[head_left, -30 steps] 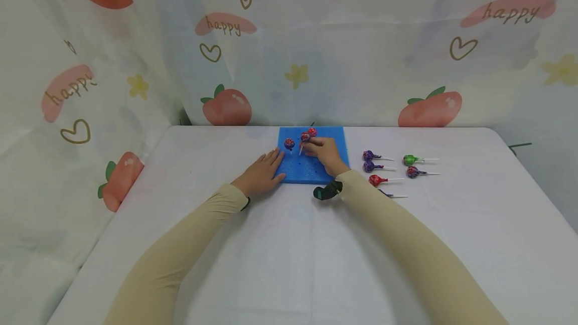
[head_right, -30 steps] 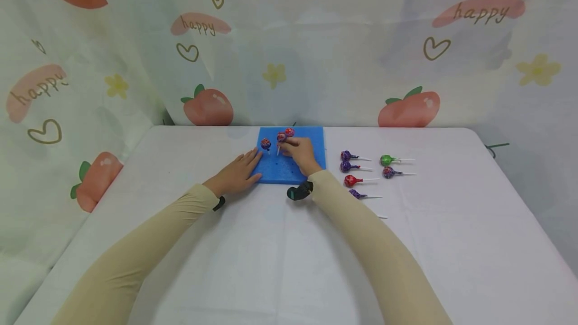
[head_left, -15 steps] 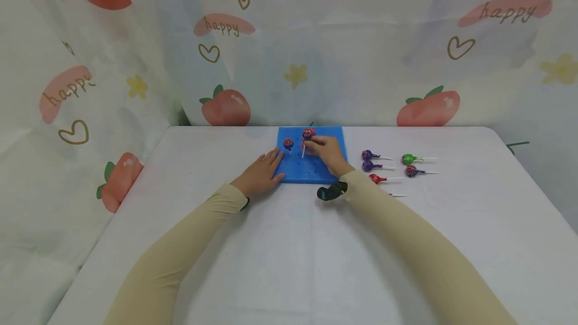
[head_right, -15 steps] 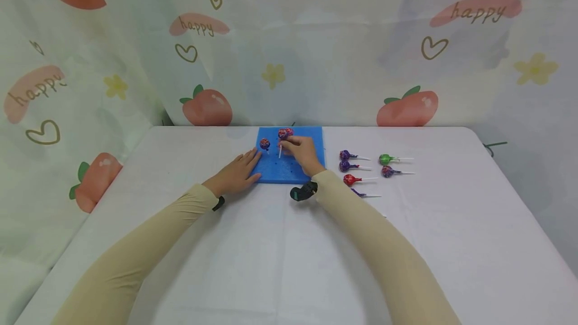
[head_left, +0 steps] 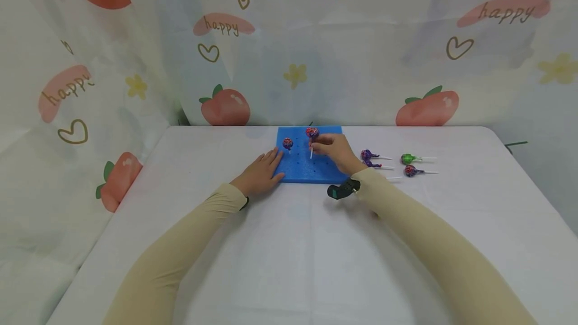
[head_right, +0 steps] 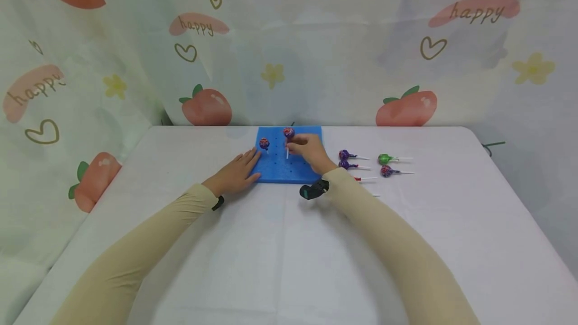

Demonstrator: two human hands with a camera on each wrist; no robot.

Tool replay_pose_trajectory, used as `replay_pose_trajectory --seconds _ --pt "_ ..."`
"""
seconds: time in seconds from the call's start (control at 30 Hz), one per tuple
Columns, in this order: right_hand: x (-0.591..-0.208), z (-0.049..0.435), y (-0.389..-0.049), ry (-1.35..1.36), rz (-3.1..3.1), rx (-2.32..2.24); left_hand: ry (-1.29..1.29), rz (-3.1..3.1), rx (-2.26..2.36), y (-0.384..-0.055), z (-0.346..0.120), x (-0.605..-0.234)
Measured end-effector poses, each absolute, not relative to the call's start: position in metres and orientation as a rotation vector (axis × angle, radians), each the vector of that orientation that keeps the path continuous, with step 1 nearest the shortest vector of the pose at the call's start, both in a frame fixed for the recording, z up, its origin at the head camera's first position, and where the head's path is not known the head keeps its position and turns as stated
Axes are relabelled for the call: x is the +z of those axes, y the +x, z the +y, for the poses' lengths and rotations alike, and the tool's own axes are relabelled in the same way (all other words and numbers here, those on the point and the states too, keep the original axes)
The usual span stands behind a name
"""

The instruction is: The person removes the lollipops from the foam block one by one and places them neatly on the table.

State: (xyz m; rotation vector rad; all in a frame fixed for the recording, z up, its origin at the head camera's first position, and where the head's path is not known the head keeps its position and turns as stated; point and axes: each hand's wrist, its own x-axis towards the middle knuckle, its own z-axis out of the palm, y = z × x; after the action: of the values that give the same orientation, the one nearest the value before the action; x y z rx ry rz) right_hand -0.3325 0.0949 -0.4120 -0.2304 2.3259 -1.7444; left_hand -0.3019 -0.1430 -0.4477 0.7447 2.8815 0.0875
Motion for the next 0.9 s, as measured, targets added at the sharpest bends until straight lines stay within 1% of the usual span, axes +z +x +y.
replay_pose_trajectory --seconds 0.2,0.53,0.73,0.9 --pt "-0.406 0.103 -0.331 -0.209 2.352 -1.703 0.724 2.876 0.085 -0.302 -0.142 -0.447" --pt "-0.397 0.123 -0.328 -0.277 2.389 -1.655 0.730 2.882 0.079 -0.301 -0.142 -0.447" --pt "-0.389 0.138 -0.323 -0.263 2.402 -1.627 0.732 2.879 0.077 -0.301 -0.142 -0.446" --pt "-0.381 0.151 -0.318 -0.325 2.435 -1.566 0.737 2.883 0.076 -0.301 -0.142 -0.447"
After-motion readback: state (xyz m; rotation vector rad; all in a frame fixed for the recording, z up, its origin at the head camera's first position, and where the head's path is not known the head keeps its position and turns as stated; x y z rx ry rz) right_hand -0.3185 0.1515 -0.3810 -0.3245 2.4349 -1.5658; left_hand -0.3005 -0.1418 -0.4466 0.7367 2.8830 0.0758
